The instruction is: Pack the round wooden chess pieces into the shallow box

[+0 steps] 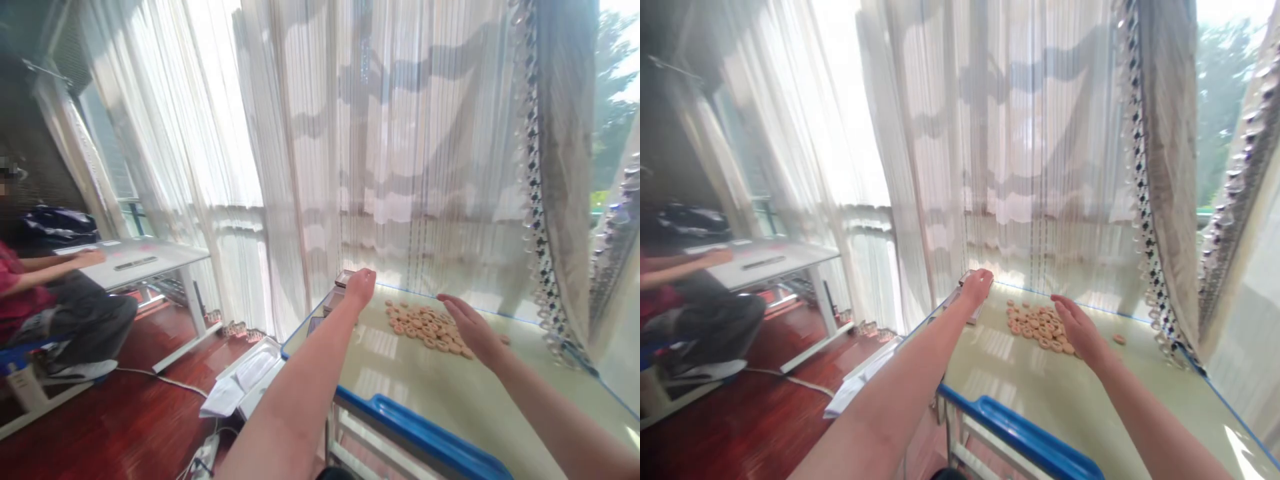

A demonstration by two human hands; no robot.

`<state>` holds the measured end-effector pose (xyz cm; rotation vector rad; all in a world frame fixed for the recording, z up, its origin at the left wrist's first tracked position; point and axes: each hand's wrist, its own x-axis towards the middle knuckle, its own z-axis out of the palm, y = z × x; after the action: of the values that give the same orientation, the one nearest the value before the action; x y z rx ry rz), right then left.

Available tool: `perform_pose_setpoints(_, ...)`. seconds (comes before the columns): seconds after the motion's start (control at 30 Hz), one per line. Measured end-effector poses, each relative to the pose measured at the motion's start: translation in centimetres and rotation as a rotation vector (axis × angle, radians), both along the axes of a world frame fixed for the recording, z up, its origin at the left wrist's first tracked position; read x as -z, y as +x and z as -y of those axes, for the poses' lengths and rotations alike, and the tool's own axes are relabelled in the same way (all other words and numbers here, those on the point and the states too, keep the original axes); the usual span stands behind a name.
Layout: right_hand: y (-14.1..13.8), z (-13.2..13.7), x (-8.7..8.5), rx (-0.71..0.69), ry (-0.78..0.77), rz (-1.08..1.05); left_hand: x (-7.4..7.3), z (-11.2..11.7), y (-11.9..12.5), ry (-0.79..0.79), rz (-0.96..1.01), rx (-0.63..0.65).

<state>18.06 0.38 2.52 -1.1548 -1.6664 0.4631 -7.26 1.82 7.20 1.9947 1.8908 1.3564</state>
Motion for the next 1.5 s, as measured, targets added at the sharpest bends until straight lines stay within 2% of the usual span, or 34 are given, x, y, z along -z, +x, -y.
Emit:
perform_pose_setpoints(0.1, -4.8, 0.7, -1.8, -0.110, 0.012, -0.165, -1.6, 2.0, -3.8, 0.022, 0.042, -0.110)
perform_pose_setpoints(0.23, -12.1, 1.9, -2.9, -0.237, 0.002, -0.319, -1.4, 4.3, -8.0, 0.008, 0.088, -0.201)
perform_pose_setpoints(0.33, -16.3, 2.5, -1.9, -0.227, 0.070, -0.276, -0.4, 5.5, -10.0, -0.019, 0.132, -0.265)
perform_pose_setpoints(0.43, -18.3, 2.1, 1.0, -0.121, 0.187, -0.139, 0.9, 6.0, -11.3, -0.066, 0.185, -0.296)
perform_pose_setpoints(0.47, -18.5, 1.7, 2.1, -0.070, 0.216, -0.085, 1.3, 6.1, -11.5, -0.083, 0.191, -0.295)
perform_pose_setpoints(0.57, -18.4, 0.6, 5.1, -0.108, 0.219, 0.114, 2.8, 5.9, -11.8, -0.140, 0.171, -0.263)
perform_pose_setpoints(0.67, -18.1, -0.3, 6.4, -0.136, 0.211, 0.171, 4.0, 5.2, -11.6, -0.206, 0.133, -0.226)
perform_pose_setpoints(0.83, -18.3, -0.4, 6.5, -0.179, 0.191, 0.334, 5.3, 3.9, -10.9, -0.366, 0.023, -0.185)
perform_pose_setpoints(1.0, -18.7, -0.3, 6.4, -0.200, 0.158, 0.407, 6.1, 3.1, -10.6, -0.403, -0.036, -0.216)
perform_pose_setpoints(1.2, -18.8, -0.4, 6.3, -0.155, 0.158, 0.470, 5.9, 2.7, -10.2, -0.403, -0.059, -0.243)
perform_pose_setpoints(1.5, -18.6, -0.6, 5.8, -0.228, 0.044, 0.435, 5.6, 2.9, -10.4, -0.459, -0.072, -0.274)
